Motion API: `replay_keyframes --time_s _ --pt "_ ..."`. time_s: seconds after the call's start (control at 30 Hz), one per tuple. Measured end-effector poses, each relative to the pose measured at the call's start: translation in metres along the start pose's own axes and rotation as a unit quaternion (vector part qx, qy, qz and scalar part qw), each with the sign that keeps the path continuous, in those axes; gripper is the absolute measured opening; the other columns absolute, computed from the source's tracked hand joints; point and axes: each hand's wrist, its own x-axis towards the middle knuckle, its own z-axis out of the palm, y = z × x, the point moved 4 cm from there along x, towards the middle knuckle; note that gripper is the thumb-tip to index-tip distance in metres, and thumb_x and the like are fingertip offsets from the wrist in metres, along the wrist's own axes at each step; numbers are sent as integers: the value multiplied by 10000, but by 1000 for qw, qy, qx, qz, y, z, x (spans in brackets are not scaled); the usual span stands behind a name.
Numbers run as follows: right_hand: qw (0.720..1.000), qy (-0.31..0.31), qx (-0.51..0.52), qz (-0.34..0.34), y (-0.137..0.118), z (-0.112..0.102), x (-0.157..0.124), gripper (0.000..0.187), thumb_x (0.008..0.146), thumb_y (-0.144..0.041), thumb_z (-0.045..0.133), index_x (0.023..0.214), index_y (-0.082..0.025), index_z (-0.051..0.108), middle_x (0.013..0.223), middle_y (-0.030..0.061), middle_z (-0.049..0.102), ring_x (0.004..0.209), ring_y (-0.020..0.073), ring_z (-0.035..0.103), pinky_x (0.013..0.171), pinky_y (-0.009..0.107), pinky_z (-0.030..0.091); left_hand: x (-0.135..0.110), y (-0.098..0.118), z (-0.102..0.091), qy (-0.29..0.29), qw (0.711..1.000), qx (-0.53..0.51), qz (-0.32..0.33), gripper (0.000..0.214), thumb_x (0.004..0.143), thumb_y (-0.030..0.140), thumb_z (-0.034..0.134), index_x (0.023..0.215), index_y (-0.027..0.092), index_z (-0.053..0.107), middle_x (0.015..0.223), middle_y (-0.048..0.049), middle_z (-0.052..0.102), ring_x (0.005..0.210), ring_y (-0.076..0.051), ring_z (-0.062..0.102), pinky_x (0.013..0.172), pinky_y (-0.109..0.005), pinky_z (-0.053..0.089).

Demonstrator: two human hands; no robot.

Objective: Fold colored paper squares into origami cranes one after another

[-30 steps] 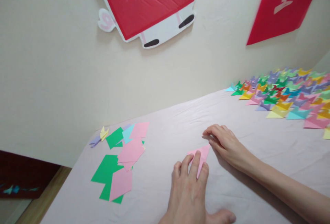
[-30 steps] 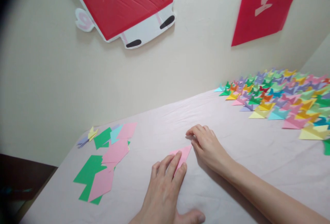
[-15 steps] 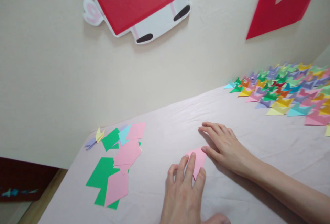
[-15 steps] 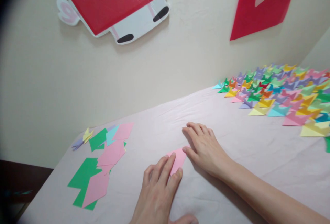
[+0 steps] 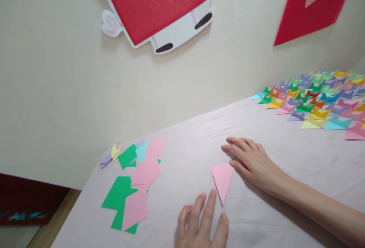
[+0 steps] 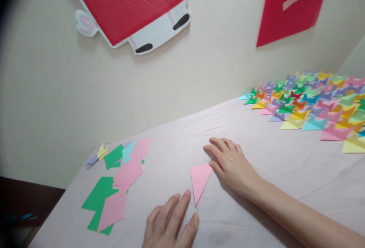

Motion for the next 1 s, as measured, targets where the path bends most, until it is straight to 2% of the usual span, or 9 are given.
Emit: replay_keyframes --time_s 0.07,0.2,0.27,0.4,0.6,0.7,0.8,0.93,1.0 --pt "1000 6 -6 -11 0 1 -1 336 913 -263 465 1214 -269 615 1391 96 553 1248 317 474 949 513 435 7 -4 8 -13 1000 -24 -7 132 920 367 619 978 252 646 1353 -53 583 1168 -241 571 927 -359 453" --pt "999 26 -16 -26 0 4 -3 333 936 -272 448 1224 -292 614 1387 80 562 1243 312 488 935 511 447 24 -5 33 -10 996 -89 -22 465 910 631 479 1123 238 610 1343 -116 561 1194 -296 531 914 -432 474" --pt "999 36 -16 -33 3 6 -4 334 937 -284 451 1227 -304 616 1388 73 565 1240 316 495 922 508 457 28 1 45 17 996 -90 -23 401 921 573 501 1155 261 596 1327 -99 569 1170 -289 540 898 -431 482" --pt "998 56 7 -35 14 12 -1 329 940 -279 436 1192 -323 643 1345 62 604 1196 318 534 895 511 477 25 10 59 21 996 -71 -42 199 947 289 541 1132 284 614 1251 -63 619 1140 -254 556 884 -396 495" --pt "990 72 110 -53 27 7 4 324 954 -255 383 1075 -317 678 1210 66 662 1117 295 583 895 503 505 22 11 51 -51 996 -72 -28 299 955 220 542 1238 298 597 1296 -79 600 1158 -261 581 886 -419 529" --pt "989 43 128 -67 19 2 3 298 968 -332 406 1113 -323 667 1200 71 657 1140 299 575 910 503 512 26 10 45 -68 995 -64 -42 317 960 210 544 1258 309 585 1376 -82 549 1192 -268 575 903 -443 540" --pt "991 -6 109 -83 7 1 2 291 911 -431 545 1150 -309 658 1249 87 630 1176 321 551 930 519 509 29 7 40 -58 995 -55 -53 332 950 190 566 1278 245 565 1457 -132 472 1255 -280 534 936 -431 537" --pt "988 -61 113 -91 -3 -1 1 311 868 -403 611 1158 -296 654 1282 99 608 1198 321 536 947 519 502 29 -1 37 -48 992 -92 -78 518 946 213 582 1420 123 393 1467 -206 448 1341 -262 452 966 -366 521" --pt "983 -76 137 -95 -6 -5 2 264 885 -355 587 1133 -291 652 1261 98 616 1198 309 535 952 510 500 28 -4 37 -39 986 -129 -100 659 952 308 581 1486 97 258 1444 -223 469 1355 -264 436 978 -377 507"
